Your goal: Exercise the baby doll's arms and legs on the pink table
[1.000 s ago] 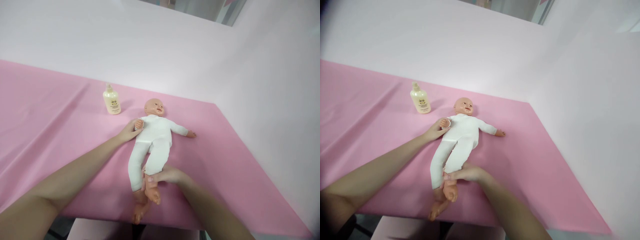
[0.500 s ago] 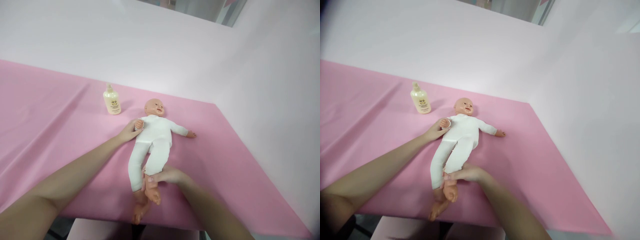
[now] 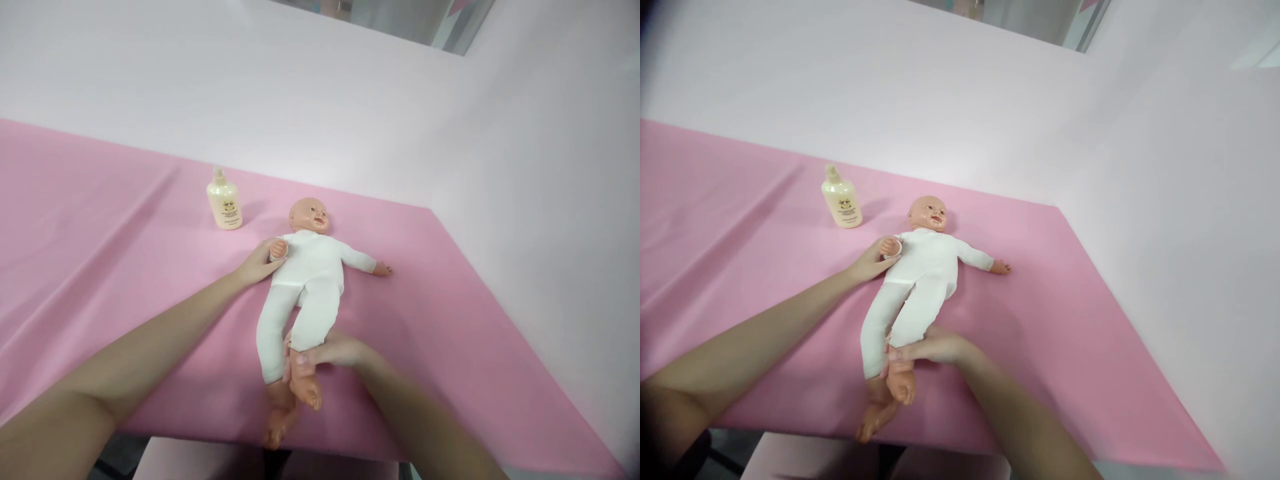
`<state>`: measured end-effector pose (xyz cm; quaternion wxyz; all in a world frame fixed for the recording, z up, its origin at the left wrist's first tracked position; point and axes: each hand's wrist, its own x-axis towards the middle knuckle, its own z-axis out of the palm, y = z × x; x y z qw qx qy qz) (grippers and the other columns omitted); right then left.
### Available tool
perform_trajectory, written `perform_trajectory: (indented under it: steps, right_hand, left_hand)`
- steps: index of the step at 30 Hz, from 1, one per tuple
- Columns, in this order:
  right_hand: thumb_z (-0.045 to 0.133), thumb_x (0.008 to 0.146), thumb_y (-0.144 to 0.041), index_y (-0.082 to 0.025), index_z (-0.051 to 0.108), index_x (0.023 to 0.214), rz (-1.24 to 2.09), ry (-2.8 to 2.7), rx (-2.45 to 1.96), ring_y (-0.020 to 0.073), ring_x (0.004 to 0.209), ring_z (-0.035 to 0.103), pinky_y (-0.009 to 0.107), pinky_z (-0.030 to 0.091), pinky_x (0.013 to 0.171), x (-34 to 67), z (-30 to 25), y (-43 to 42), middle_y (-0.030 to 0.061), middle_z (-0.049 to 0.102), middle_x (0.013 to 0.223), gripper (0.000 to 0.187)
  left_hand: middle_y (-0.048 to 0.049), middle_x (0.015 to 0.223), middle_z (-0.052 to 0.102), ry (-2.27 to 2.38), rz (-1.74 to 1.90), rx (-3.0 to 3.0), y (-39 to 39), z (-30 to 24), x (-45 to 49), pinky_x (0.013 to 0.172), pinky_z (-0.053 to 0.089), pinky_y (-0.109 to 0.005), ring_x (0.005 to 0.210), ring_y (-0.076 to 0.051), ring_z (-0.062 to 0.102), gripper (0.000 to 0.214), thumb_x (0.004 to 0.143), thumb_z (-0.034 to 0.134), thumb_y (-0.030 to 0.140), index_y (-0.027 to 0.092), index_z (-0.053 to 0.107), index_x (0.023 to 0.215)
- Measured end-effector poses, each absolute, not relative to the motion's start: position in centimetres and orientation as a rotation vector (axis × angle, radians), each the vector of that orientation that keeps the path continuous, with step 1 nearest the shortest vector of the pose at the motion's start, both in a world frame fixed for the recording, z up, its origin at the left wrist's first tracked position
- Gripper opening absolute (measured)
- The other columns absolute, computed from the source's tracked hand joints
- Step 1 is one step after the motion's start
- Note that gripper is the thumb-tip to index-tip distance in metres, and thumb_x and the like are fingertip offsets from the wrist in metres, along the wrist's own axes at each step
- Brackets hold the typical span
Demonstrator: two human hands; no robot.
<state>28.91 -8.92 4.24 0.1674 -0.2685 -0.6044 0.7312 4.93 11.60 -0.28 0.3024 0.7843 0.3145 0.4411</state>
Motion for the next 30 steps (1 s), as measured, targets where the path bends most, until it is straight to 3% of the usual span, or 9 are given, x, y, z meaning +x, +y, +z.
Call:
perform_trajectory:
  steps: [5,14,18,30]
  right_hand:
    - [0.091,0.091,-0.07,-0.016,0.079,0.103,2.152,-1.668,-0.672,0.023,0.095,0.077,0.042,0.062,0.107,28.63,4.18,-8.83,0.0099,0.084,0.102,0.057]
    - [0.089,0.09,-0.067,-0.02,0.072,0.109,2.18,-1.607,-0.688,0.0278,0.104,0.08,0.044,0.061,0.107,28.75,3.6,-8.9,0.0125,0.084,0.106,0.054]
    - [0.088,0.09,-0.068,-0.022,0.07,0.112,2.183,-1.642,-0.713,0.0283,0.109,0.079,0.042,0.059,0.108,28.77,3.92,-8.82,0.0113,0.083,0.107,0.054]
    - [0.095,0.085,-0.068,-0.021,0.075,0.11,2.143,-1.625,-0.726,0.0271,0.102,0.077,0.042,0.061,0.103,28.84,3.52,-8.69,0.0094,0.083,0.102,0.057]
  left_hand:
    - [-0.0131,0.111,0.084,0.825,1.169,2.075,11.53,-0.09,4.99,0.108,0.066,-0.053,0.108,-0.034,0.077,0.06,0.098,0.073,0.084,0.024,0.074,0.109]
    - [-0.0114,0.105,0.083,0.824,1.18,2.061,11.43,0.19,5.08,0.105,0.067,-0.051,0.105,-0.033,0.077,0.059,0.096,0.075,0.084,0.025,0.074,0.103]
    - [-0.0139,0.113,0.085,0.836,1.184,2.059,11.44,0.07,5.1,0.11,0.066,-0.052,0.11,-0.034,0.078,0.062,0.097,0.075,0.085,0.024,0.076,0.11]
    - [-0.0132,0.11,0.084,0.824,1.183,2.072,11.51,0.02,5.09,0.11,0.065,-0.054,0.109,-0.035,0.078,0.059,0.098,0.073,0.083,0.025,0.075,0.108]
